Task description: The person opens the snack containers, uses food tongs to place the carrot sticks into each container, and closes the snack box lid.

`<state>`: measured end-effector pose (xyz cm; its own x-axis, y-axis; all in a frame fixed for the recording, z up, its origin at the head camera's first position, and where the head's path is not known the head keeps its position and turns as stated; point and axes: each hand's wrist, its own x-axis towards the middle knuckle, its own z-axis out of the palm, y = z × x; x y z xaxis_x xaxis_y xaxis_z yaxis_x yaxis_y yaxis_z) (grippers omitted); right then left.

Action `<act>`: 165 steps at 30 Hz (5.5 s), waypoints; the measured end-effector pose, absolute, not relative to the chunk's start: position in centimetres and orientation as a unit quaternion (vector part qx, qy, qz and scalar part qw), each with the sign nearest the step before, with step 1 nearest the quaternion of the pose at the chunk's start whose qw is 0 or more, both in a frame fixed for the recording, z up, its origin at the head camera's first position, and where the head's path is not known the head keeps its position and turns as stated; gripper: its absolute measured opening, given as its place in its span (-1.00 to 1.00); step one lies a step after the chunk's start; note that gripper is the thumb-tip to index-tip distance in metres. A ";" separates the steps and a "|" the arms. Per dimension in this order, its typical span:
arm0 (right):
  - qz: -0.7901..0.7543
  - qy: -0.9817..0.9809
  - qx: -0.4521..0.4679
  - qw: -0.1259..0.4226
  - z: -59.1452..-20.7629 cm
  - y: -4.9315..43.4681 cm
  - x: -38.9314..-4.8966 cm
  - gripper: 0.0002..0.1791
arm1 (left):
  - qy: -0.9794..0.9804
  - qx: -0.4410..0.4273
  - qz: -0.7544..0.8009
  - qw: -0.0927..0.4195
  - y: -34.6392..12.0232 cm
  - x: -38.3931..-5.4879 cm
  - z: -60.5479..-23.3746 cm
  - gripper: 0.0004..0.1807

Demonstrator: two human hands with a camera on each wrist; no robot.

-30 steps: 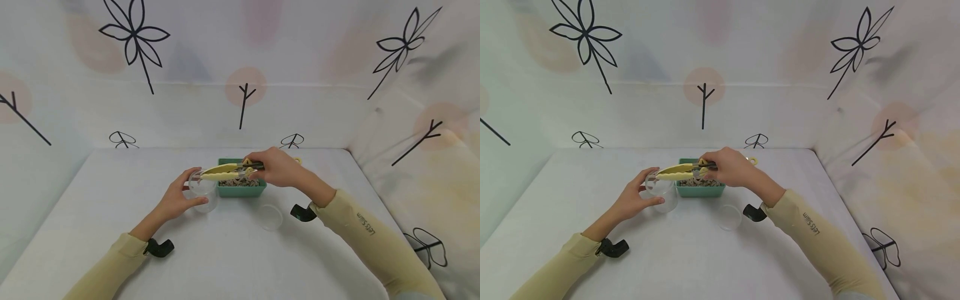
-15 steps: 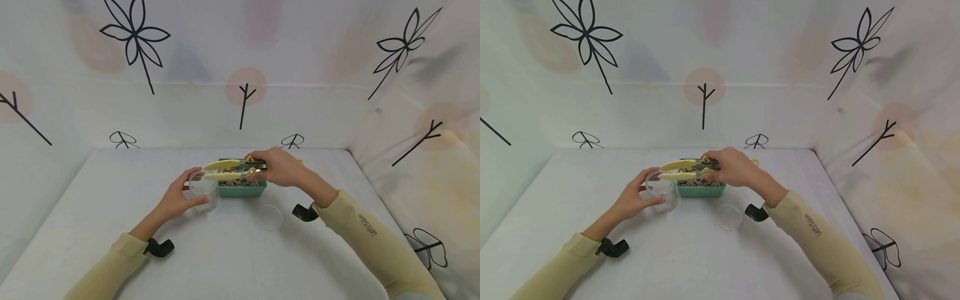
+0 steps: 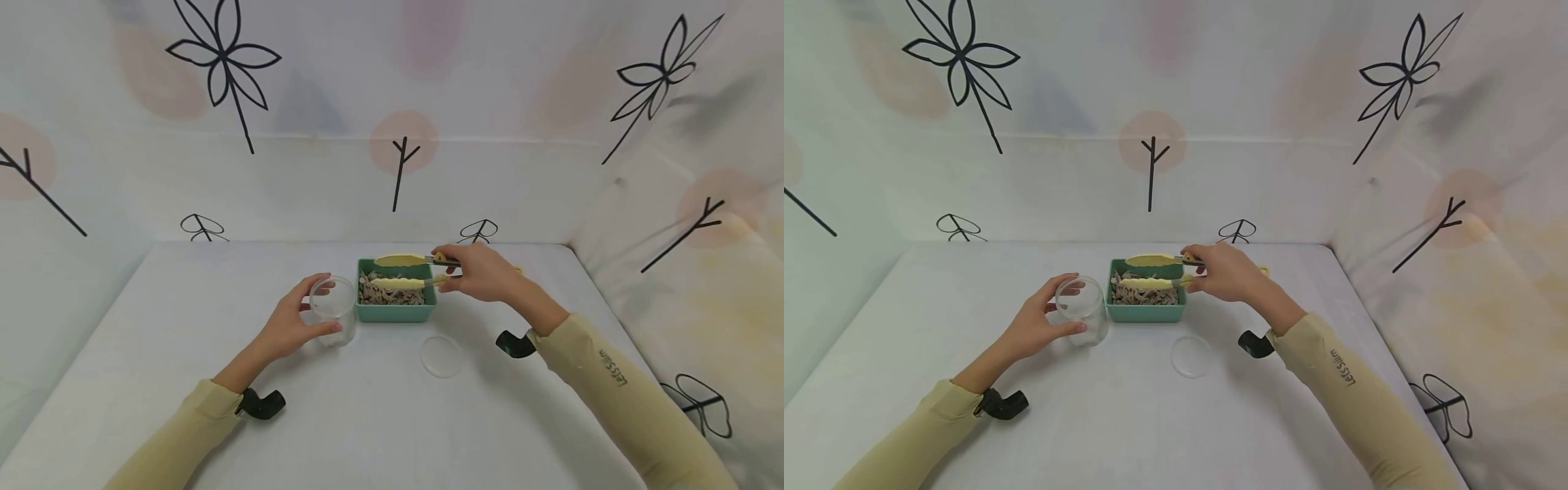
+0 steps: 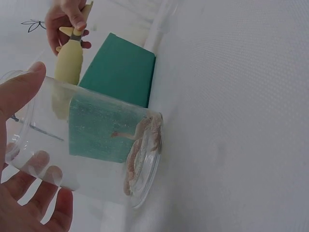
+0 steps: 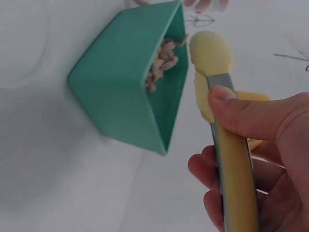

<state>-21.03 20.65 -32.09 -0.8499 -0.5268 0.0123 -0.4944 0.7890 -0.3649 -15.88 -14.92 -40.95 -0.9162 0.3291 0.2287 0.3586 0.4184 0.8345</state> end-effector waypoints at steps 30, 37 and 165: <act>-0.141 0.953 -0.251 0.098 -34.0 20.9 -21.6 -0.35 | -0.838 -0.223 -0.497 0.028 -15.7 -16.8 -42.6 -0.03; -0.156 0.953 -0.250 0.067 -34.7 21.2 -21.6 -0.45 | -0.837 -0.218 -0.502 0.022 -15.5 -16.8 -42.7 -0.02; -0.057 0.956 -0.252 0.139 -33.3 19.0 -22.4 -0.23 | -0.844 -0.202 -0.497 0.008 -15.2 -16.2 -42.0 -0.05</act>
<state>-22.43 18.99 -33.25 -0.8341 -0.4978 -0.2377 -0.4659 0.8664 -0.1794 -16.16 -15.15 -41.99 -0.9180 0.3333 0.2151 0.3497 0.4241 0.8354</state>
